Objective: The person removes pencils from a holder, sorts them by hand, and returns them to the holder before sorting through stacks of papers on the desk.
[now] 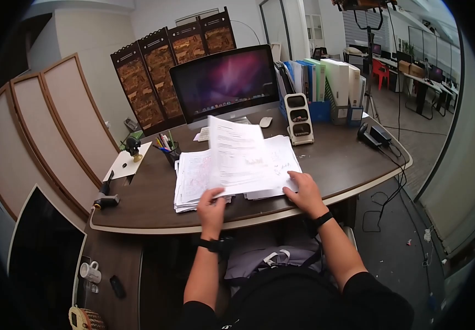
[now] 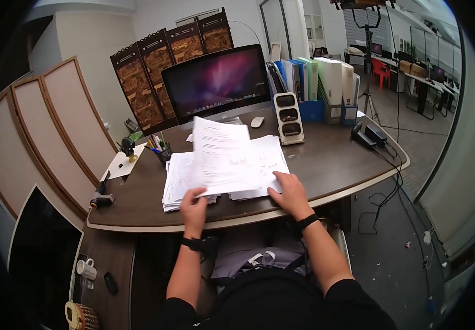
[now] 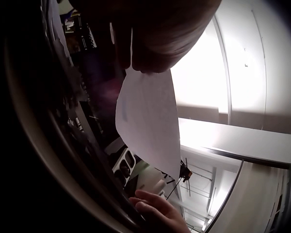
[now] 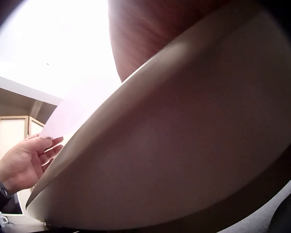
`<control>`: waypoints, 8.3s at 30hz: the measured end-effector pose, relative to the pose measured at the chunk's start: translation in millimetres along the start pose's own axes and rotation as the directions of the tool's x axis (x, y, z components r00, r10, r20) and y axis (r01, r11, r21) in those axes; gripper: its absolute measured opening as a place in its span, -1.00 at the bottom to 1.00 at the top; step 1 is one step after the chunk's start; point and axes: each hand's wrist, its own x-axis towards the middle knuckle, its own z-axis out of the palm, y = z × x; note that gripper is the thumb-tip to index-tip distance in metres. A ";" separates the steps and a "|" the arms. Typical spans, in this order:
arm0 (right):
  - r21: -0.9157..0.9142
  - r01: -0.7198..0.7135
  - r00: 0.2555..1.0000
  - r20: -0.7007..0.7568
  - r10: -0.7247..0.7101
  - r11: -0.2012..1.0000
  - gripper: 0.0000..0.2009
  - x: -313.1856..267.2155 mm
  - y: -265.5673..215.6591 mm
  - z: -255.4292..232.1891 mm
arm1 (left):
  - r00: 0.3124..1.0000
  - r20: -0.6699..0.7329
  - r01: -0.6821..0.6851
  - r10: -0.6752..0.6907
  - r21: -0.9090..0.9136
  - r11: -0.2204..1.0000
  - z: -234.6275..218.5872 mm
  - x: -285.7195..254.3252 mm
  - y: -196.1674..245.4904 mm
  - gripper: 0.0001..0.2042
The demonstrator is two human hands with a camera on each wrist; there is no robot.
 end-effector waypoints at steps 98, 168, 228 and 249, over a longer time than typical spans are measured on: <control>-0.110 0.091 0.996 -0.011 -0.093 0.990 -0.78 -1.5 0.6 3.0 | 0.996 -0.070 0.080 -0.055 0.431 0.899 -107.4 38.3 -72.3 -0.77; -0.148 0.080 0.997 0.037 -0.075 0.986 -0.61 -1.4 2.7 4.4 | 0.977 -0.210 0.039 -0.046 -0.038 0.999 -94.2 46.0 -51.5 -0.81; 0.045 0.081 0.988 -0.134 -0.075 0.996 -0.78 -1.5 2.6 -2.3 | 0.944 0.330 -0.004 -0.027 0.095 0.995 57.8 0.6 -1.3 -0.81; -0.133 0.083 0.996 0.047 -0.077 0.988 -0.44 -2.3 -5.3 -3.2 | 0.995 -0.089 -0.039 0.041 0.026 0.999 -78.1 42.6 -34.3 -0.90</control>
